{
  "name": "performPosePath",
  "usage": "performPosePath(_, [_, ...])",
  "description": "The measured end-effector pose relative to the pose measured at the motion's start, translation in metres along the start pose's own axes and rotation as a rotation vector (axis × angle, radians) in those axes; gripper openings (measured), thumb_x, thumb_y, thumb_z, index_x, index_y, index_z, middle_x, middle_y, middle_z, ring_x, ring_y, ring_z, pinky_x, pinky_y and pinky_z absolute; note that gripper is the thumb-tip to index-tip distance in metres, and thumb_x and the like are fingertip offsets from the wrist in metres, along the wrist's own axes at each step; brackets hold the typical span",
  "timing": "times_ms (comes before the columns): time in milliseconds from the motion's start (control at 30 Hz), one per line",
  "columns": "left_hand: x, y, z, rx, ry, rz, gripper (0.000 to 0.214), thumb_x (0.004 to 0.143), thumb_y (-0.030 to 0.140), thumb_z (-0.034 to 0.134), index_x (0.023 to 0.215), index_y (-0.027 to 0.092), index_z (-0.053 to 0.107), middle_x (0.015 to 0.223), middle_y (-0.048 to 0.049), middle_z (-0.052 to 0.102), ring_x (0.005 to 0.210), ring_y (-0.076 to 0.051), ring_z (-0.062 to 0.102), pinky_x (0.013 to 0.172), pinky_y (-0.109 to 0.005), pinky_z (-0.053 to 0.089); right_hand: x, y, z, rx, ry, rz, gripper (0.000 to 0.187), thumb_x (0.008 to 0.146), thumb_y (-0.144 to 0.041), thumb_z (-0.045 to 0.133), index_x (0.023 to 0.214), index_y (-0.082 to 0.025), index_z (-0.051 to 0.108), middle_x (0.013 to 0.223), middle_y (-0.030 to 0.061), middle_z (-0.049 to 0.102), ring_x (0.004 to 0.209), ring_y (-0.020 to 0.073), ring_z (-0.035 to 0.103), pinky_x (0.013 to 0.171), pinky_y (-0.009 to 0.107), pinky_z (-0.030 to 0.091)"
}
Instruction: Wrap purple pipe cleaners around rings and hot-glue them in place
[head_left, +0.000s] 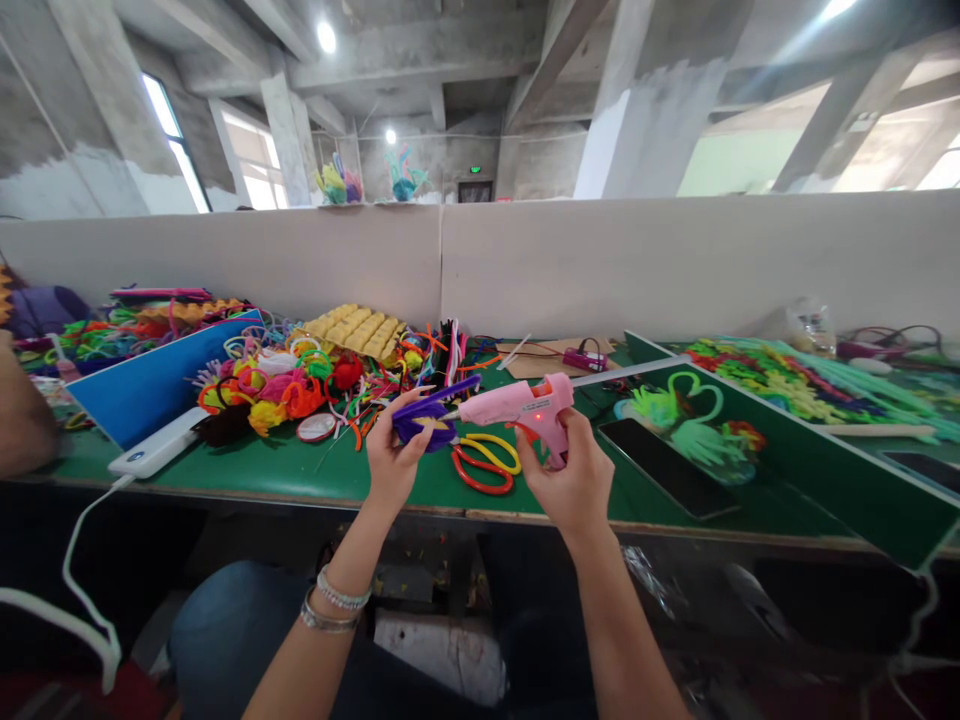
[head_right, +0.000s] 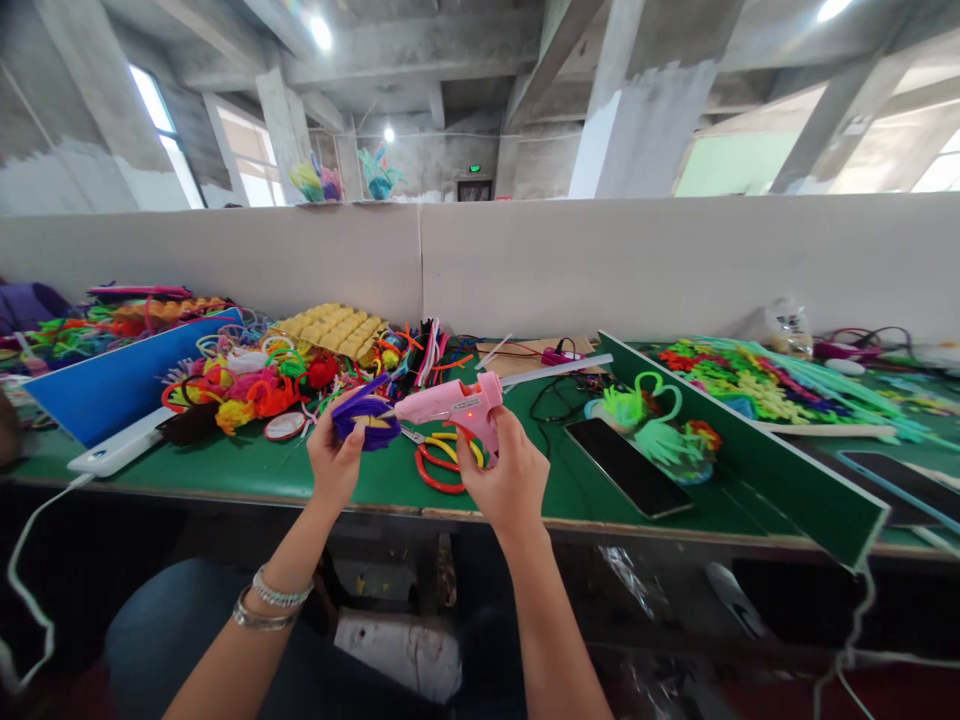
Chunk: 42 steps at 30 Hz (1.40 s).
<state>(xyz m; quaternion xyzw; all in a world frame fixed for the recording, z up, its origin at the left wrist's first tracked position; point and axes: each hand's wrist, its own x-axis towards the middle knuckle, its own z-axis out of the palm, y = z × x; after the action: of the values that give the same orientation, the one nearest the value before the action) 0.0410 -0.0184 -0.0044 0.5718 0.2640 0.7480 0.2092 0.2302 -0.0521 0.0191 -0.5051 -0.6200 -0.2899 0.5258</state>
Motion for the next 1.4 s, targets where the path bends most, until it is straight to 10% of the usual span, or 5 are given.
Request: performPosePath(1400, [0.0086,0.006,0.0061,-0.122,0.194,-0.13,0.037,0.072,0.046,0.062,0.095,0.017,0.065,0.091,-0.0057,0.07,0.083,-0.015,0.065,0.073,-0.023,0.051,-0.0019,0.0015,0.0021,-0.057,-0.02,-0.071,0.027,0.079,-0.032,0.052,0.101,-0.018,0.046,0.076,0.0051,0.062,0.06,0.0171,0.06,0.048,0.024,0.04])
